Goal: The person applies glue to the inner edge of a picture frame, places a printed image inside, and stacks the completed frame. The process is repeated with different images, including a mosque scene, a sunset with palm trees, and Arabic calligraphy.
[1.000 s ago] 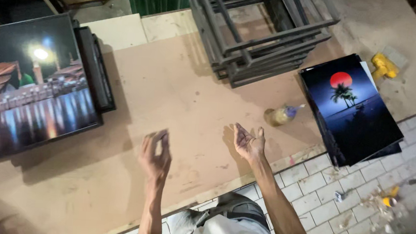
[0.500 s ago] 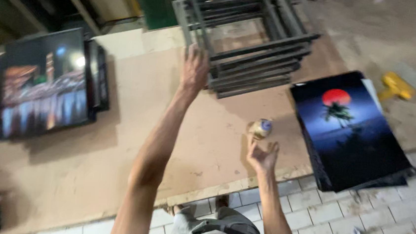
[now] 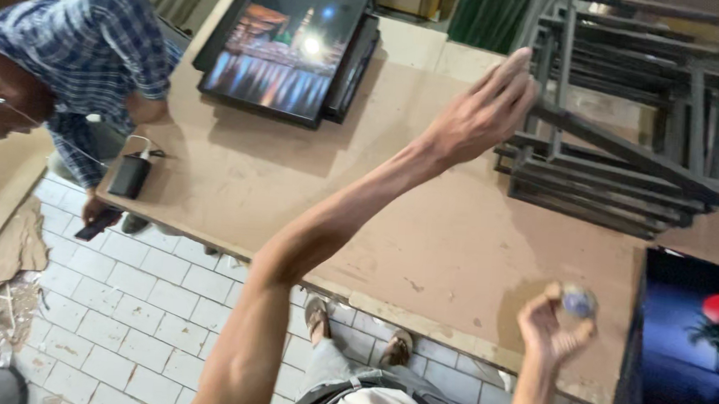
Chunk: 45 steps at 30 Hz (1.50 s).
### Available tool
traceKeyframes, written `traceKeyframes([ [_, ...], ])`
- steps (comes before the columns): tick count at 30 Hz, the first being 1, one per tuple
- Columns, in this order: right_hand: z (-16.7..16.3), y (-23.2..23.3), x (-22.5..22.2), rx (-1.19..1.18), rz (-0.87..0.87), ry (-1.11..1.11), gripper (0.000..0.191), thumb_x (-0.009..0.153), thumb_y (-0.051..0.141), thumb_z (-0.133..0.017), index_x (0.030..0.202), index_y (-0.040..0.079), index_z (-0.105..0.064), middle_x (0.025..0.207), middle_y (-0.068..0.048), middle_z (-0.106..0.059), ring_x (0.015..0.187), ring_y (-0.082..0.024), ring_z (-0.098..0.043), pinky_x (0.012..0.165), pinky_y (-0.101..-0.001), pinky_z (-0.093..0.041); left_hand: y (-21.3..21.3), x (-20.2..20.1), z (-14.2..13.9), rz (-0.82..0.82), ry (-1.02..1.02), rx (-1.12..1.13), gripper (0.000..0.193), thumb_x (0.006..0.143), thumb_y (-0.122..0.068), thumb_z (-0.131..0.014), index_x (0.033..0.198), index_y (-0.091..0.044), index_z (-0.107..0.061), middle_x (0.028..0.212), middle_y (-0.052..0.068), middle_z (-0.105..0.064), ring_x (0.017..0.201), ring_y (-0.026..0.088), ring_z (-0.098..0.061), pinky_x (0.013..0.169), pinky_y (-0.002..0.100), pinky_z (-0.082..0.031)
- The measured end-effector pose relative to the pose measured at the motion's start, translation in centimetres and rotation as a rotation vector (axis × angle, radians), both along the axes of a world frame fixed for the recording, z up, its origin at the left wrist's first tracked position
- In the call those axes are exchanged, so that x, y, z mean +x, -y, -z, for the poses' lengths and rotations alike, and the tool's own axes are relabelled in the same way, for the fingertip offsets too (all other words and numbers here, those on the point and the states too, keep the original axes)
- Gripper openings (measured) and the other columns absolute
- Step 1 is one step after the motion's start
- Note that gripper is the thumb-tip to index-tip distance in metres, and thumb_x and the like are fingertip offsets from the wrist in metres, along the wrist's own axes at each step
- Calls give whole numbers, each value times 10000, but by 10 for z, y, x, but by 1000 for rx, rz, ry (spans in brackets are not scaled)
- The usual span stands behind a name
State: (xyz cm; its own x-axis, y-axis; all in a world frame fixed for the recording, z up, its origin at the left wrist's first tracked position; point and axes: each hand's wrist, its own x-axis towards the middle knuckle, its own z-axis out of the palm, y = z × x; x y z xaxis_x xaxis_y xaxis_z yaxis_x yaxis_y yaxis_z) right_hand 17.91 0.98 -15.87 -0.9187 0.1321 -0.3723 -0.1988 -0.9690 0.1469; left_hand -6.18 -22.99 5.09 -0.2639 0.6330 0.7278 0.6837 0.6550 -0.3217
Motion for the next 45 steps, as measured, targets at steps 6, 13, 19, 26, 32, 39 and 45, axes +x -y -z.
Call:
traceKeyframes([
  [6, 19, -30, 115, 357, 252, 93, 719, 673, 217, -845, 1336, 59, -612, 1231, -92, -711, 1196, -238, -700, 1093, -377, -593, 174, 79, -59, -26, -19, 116, 455, 1012, -61, -690, 1444, -34, -549, 1385, 197, -528, 1328, 355, -547, 1006, 449, -599],
  [13, -12, -82, 146, 629, 344, 93, 713, 702, 208, -785, 1351, -20, -600, 1251, -171, -688, 1182, -319, -705, 1084, -462, -617, 289, 43, -63, 45, 396, 350, 209, 1102, -203, -693, 1253, -64, -656, 1073, 89, -621, 743, 122, -648, 491, 189, -530],
  [19, -44, -62, 151, 930, 206, -26, 573, 836, 11, -688, 1394, -34, -570, 1375, -166, -627, 1249, -303, -644, 1009, -393, -585, 297, 1, 60, 127, 831, 294, 137, 1083, -195, -688, 1072, -72, -628, 980, 105, -676, 784, 235, -717, 594, 356, -585],
  [26, -32, 0, 120, 934, 81, 8, 572, 781, 68, -756, 1328, 59, -585, 1437, -146, -623, 1314, -315, -642, 996, -497, -604, 317, 64, 155, -242, 719, 761, 496, 914, -223, -735, 1349, -38, -588, 1354, 274, -581, 1234, 448, -539, 1000, 496, -455],
  [32, 4, 66, 74, 906, -44, 84, 688, 744, 112, -809, 1397, 97, -595, 1484, -151, -621, 1336, -320, -612, 973, -496, -571, 343, 221, 225, -745, 1086, 875, 421, 922, -372, -769, 1215, -87, -666, 1090, 154, -740, 1001, 315, -692, 861, 430, -551],
  [39, 14, 174, 1, 909, -404, -101, 792, 716, 89, -794, 1460, 101, -521, 1418, -191, -605, 1291, -396, -603, 957, -592, -588, 290, 305, 285, -114, 1673, 1810, 649, 895, -329, -822, 1261, 40, -434, 1072, 119, -674, 892, 178, -698, 704, 374, -636],
  [45, 15, 253, -38, 890, -625, -101, 723, 726, 2, -745, 1414, 61, -529, 1364, -193, -611, 1223, -341, -664, 911, -546, -628, 283, 280, 306, -307, 1656, 1752, 588, 883, -169, -765, 1328, -20, -411, 1043, 181, -724, 874, 219, -731, 740, 316, -620],
])
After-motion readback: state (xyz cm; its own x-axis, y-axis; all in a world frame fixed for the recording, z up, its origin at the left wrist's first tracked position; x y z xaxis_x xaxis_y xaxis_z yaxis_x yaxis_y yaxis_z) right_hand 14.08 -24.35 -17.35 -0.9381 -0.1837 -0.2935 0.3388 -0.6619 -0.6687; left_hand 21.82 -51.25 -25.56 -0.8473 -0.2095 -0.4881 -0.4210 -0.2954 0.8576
